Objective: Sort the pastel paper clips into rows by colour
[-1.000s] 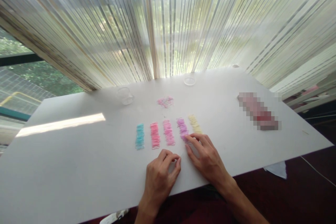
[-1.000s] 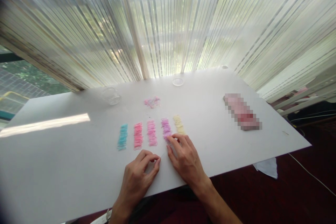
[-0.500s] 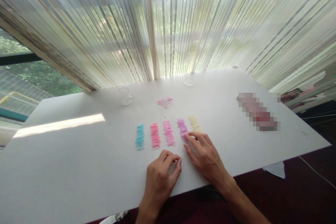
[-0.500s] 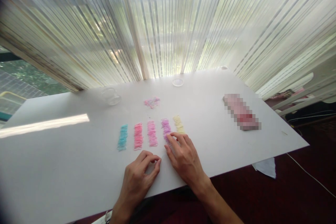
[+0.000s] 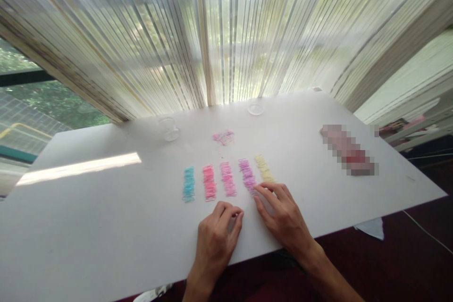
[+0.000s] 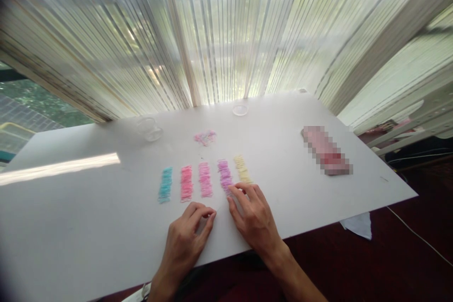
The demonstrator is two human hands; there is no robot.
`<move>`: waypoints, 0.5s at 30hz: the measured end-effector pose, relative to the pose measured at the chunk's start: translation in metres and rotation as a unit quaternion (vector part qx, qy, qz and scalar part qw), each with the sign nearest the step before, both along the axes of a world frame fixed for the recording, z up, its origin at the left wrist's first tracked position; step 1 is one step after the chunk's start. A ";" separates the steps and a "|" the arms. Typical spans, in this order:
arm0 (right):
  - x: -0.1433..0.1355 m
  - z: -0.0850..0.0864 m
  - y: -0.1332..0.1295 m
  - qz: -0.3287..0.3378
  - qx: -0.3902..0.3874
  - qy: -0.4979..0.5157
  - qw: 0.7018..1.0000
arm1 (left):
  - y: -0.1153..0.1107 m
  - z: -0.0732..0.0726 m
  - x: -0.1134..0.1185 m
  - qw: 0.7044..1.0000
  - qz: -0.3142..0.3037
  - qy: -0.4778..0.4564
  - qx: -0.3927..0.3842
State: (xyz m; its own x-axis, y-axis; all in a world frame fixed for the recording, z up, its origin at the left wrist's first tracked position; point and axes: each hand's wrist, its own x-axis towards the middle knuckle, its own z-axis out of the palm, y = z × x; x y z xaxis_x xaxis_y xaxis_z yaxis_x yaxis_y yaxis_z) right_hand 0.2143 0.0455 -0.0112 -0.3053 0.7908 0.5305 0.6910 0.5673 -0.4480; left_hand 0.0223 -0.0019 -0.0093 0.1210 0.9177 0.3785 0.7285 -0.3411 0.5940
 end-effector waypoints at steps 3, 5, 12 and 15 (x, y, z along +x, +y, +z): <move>0.003 0.000 -0.004 -0.001 -0.009 0.009 1.000 | 0.000 0.001 -0.001 1.000 0.004 0.005 -0.010; 0.003 0.001 -0.006 0.004 -0.015 0.019 1.000 | 0.000 0.001 -0.001 1.000 0.009 0.003 -0.015; 0.001 0.005 -0.012 0.083 -0.047 0.063 0.994 | -0.001 0.001 -0.004 1.000 0.005 -0.007 -0.022; 0.000 0.003 -0.011 0.105 -0.054 0.049 0.992 | -0.001 0.002 -0.004 1.000 0.001 -0.005 -0.022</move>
State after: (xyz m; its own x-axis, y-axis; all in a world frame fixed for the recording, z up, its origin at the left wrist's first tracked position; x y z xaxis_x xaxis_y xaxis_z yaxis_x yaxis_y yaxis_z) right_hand 0.2141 0.0343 -0.0078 -0.4202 0.7693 0.4813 0.5132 0.6389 -0.5731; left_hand 0.0179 -0.0030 -0.0076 0.1156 0.9337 0.3389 0.7235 -0.3129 0.6153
